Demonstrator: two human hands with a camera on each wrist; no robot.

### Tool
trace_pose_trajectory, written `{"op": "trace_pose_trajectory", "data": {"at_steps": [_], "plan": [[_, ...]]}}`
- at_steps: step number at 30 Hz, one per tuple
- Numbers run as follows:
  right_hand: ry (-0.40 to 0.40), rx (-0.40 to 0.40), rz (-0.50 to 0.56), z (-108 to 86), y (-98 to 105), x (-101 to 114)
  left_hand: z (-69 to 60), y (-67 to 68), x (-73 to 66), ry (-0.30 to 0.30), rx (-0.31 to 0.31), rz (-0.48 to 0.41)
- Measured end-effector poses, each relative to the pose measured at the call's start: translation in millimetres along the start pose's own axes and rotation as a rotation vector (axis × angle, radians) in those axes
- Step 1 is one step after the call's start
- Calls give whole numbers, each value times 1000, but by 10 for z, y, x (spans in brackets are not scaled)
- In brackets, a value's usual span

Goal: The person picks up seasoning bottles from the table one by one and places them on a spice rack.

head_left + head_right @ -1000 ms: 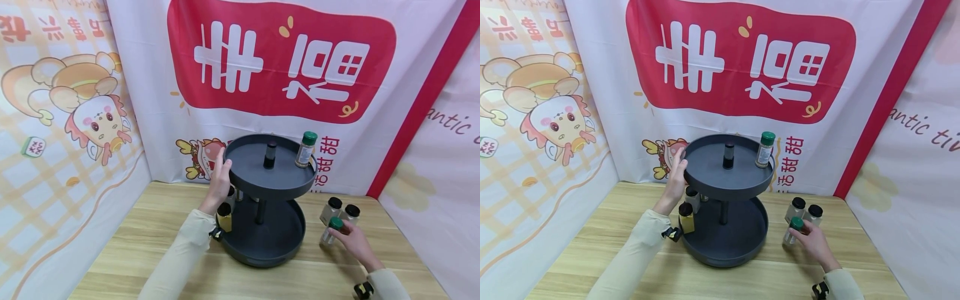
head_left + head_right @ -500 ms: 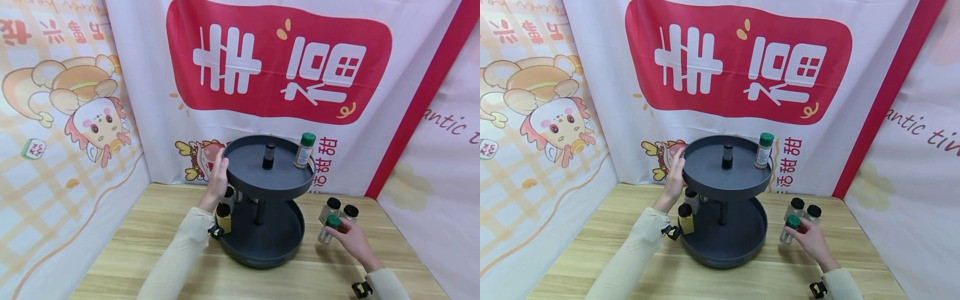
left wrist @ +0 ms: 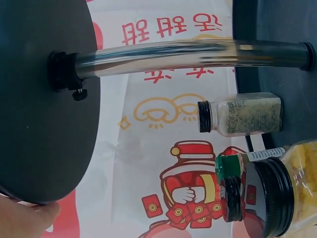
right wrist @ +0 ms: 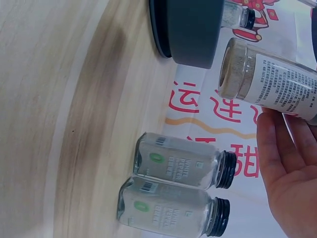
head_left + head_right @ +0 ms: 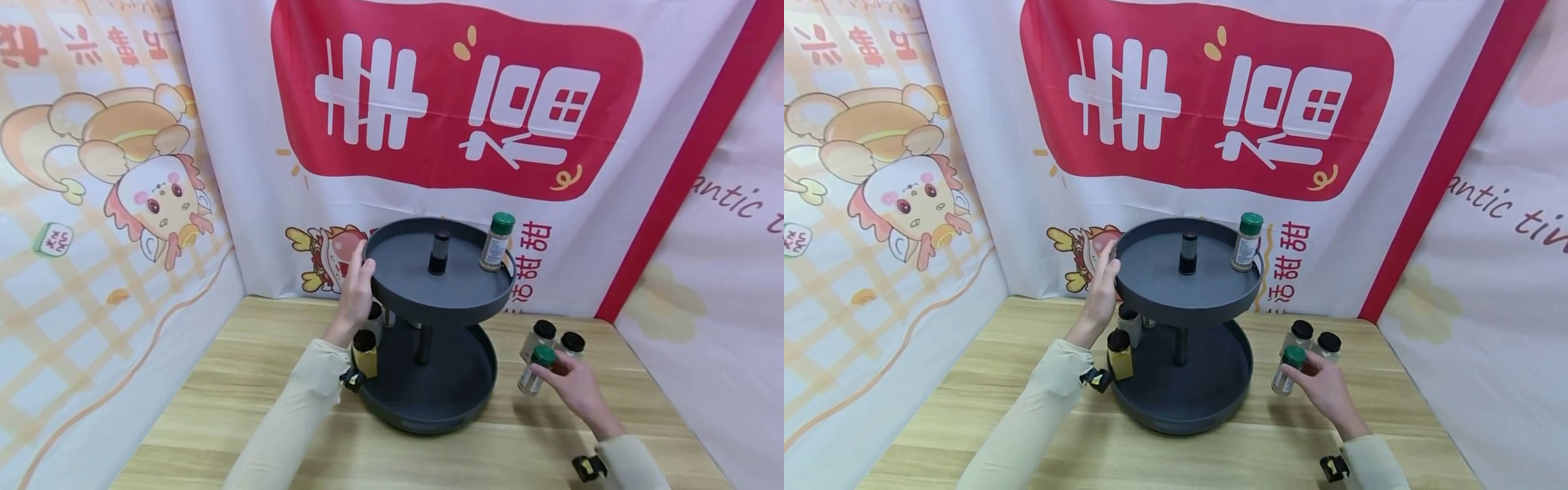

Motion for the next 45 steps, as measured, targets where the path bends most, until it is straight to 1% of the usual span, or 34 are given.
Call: {"op": "trace_pose_trajectory", "data": {"at_steps": [6, 9, 13, 15, 18, 21, 22, 23, 25, 30, 32, 38, 45], "plan": [[35, -26, 27, 2, 27, 45, -16, -6, -18, -18, -11, -2], [36, -29, 45, -6, 48, 79, -26, -10, -25, -27, -6, -11], [22, -35, 57, -9, 88, 133, -40, -12, -55, -17, 2, -20], [16, -37, 67, -2, 109, 154, -64, -11, -111, -9, 3, -26], [19, -46, 84, 17, 134, 185, -137, -5, -267, -9, -6, -30], [32, -56, 107, 32, 154, 220, -208, -5, -409, -20, -17, -29], [34, -59, 107, 37, 161, 232, -228, -6, -443, -26, -20, -29], [34, -63, 110, 43, 169, 244, -233, -9, -449, -29, -22, -27], [36, -65, 109, 49, 184, 271, -214, -14, -404, -35, -28, -25], [43, -76, 84, 69, 223, 334, -114, -37, -165, -44, -35, -22], [56, -84, 69, 77, 237, 362, -102, -46, -120, -49, -36, -26], [106, -102, 47, 97, 285, 478, -118, -61, -104, -51, -46, -23], [102, -104, 28, 115, 367, 628, -135, -70, -129, -29, -81, 20]]}}
Point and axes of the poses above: each hand's wrist, its own z-axis towards the middle knuckle, its own y-axis out of the back of the hand, x = y × z, the point moved 3 cm from there along z, towards the middle knuckle, and after that the axes turned 1 degree about y, right-handed, at the moved point
